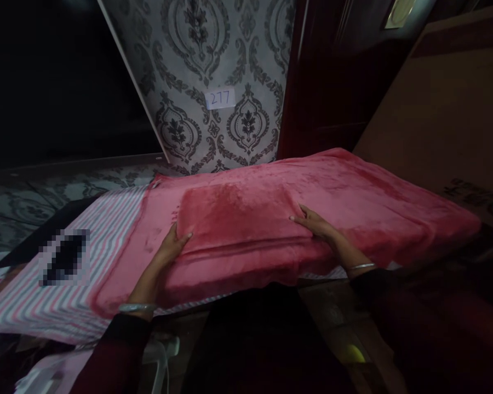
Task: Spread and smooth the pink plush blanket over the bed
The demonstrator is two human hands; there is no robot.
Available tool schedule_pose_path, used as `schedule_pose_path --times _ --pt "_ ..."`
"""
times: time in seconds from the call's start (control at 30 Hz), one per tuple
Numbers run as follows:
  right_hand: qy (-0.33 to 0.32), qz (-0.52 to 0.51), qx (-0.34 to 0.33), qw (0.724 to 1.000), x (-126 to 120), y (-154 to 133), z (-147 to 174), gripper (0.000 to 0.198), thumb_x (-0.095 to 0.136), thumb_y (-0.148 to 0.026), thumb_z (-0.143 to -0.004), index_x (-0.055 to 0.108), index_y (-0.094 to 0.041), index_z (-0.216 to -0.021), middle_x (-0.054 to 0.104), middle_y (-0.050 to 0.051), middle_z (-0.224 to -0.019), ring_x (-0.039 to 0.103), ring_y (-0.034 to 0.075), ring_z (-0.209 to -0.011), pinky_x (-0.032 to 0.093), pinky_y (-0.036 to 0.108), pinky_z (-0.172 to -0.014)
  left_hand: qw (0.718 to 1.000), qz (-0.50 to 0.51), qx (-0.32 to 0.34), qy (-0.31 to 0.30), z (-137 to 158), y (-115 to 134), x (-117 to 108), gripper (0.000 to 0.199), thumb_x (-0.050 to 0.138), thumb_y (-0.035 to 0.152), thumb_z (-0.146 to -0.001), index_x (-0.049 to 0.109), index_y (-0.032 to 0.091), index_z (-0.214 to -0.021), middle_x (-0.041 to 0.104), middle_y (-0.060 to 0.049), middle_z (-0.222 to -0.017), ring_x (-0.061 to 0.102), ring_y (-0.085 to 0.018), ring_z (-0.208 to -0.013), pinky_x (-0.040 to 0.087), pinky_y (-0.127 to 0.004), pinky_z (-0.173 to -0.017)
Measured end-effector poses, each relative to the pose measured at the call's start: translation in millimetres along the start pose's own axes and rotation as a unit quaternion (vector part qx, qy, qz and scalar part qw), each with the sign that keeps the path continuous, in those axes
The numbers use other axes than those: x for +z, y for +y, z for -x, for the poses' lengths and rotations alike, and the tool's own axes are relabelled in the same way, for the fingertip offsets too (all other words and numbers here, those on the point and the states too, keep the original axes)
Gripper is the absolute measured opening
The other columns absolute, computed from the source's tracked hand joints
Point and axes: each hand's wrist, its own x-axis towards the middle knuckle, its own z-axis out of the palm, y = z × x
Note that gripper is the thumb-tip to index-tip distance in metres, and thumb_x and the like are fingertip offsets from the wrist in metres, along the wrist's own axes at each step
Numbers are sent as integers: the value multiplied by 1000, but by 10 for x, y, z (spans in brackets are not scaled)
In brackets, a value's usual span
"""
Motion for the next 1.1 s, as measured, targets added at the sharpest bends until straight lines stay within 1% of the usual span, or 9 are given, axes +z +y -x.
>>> schedule_pose_path --times 0.1,0.17,0.2,0.27,0.4,0.53,0.87,1.0,1.1 --pt "18 54 41 998 -79 -130 20 79 57 -42 -94 30 -10 -162 64 19 -137 65 32 -118 53 46 -100 998 -62 -31 -1 39 161 -119 87 66 43 -86 30 9 -158 57 -21 -146 56 -34 -134 47 -46 -112" --pt "76 143 -21 987 -26 -355 51 74 53 -39 -96 31 -12 -162 62 18 -139 60 34 -124 48 50 -106 990 -134 11 50 99 419 -69 83 58 42 -90 27 8 -159 53 -22 -149 53 -35 -137 43 -49 -115" --pt "95 184 -75 975 49 -499 73 69 49 -37 -98 33 -15 -161 59 17 -144 55 35 -130 44 51 -110 982 -166 56 68 136 583 8 75 52 39 -94 30 10 -159 49 -20 -153 48 -34 -141 38 -48 -119" --pt "72 240 -172 953 282 -789 127 59 41 -34 -102 41 -19 -159 50 12 -154 44 33 -141 34 51 -118 968 -204 144 33 215 926 246 64 43 36 -98 36 13 -158 44 -15 -160 37 -30 -149 28 -44 -125" --pt "15 328 -216 919 817 -1061 228 55 41 -42 -104 44 -30 -157 34 5 -166 26 37 -152 21 61 -121 937 -289 189 -55 344 1324 762 63 44 44 -100 36 25 -160 26 -10 -170 17 -38 -157 13 -63 -125" --pt "22 366 -219 904 1041 -921 260 56 46 -48 -103 44 -34 -156 32 2 -166 21 38 -154 18 63 -121 918 -335 197 -81 401 1244 960 61 42 52 -100 37 35 -159 21 -7 -171 13 -43 -157 14 -71 -121" --pt "30 373 -233 898 1046 -885 231 54 43 -49 -104 46 -33 -155 35 4 -165 27 38 -152 22 62 -121 916 -341 204 -62 404 1200 956 59 42 52 -101 38 36 -158 25 -6 -170 19 -43 -155 21 -69 -120" --pt "27 381 -260 887 929 -778 282 57 42 -52 -104 45 -31 -157 35 6 -165 26 37 -153 21 59 -122 913 -345 214 -50 482 1121 829 61 44 52 -101 40 33 -158 29 -8 -168 24 -40 -155 22 -68 -121" --pt "22 391 -292 873 752 -557 415 65 50 -56 -99 42 -29 -158 35 9 -165 25 38 -153 22 60 -122 904 -353 241 -35 602 856 605 67 54 54 -96 42 29 -157 36 -12 -165 29 -40 -153 19 -70 -121"
